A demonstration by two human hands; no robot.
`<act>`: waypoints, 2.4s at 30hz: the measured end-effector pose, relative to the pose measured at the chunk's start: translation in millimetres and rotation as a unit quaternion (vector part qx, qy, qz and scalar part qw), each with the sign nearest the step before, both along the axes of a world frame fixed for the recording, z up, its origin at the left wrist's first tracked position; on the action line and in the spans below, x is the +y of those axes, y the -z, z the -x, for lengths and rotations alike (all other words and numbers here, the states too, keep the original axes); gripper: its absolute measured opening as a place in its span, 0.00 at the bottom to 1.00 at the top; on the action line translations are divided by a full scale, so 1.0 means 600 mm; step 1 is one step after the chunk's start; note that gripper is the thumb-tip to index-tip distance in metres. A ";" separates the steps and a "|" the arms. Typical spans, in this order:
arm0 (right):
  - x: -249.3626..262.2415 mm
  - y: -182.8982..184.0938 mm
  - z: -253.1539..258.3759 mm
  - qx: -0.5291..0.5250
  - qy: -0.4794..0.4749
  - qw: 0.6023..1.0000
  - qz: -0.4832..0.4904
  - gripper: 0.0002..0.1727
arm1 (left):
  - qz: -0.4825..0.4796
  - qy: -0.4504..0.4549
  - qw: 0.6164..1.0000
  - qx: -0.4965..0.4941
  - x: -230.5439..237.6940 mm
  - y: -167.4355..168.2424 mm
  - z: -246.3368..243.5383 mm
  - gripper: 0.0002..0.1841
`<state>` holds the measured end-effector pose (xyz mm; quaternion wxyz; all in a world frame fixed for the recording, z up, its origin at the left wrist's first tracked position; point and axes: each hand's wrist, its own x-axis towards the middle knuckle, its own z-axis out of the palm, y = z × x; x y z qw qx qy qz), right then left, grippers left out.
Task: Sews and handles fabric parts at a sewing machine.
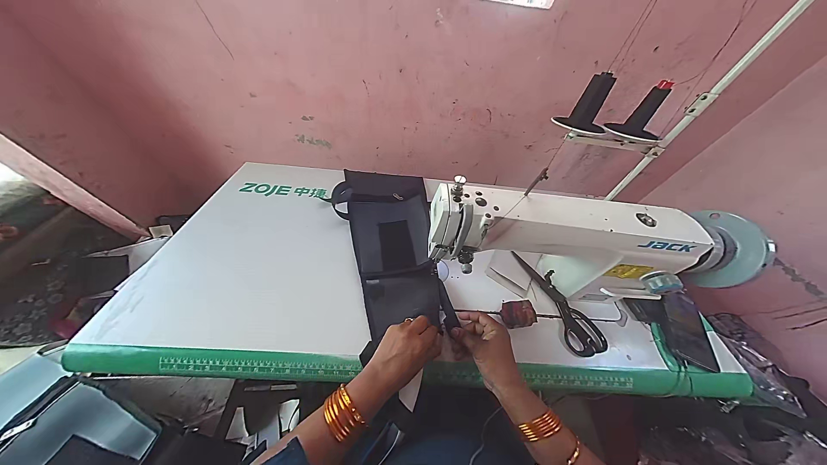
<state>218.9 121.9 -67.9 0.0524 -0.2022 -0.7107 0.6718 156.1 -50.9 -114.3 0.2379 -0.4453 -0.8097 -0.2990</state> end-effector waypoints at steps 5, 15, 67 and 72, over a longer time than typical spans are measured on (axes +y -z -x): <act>-0.023 0.007 -0.012 -0.007 -0.008 0.992 -0.124 0.13 | -0.052 0.021 0.998 0.019 0.002 0.004 -0.002 0.10; -0.038 -0.007 -0.010 -0.058 -0.021 0.998 -0.033 0.10 | -0.079 0.040 0.992 -0.090 0.002 0.017 -0.014 0.11; 0.035 0.062 0.165 0.341 -0.156 0.805 -0.459 0.14 | 0.032 0.115 0.984 -0.134 0.006 -0.019 0.146 0.12; 0.031 0.065 0.163 0.334 -0.135 0.813 -0.458 0.15 | 0.039 0.117 0.977 -0.173 0.010 -0.030 0.188 0.12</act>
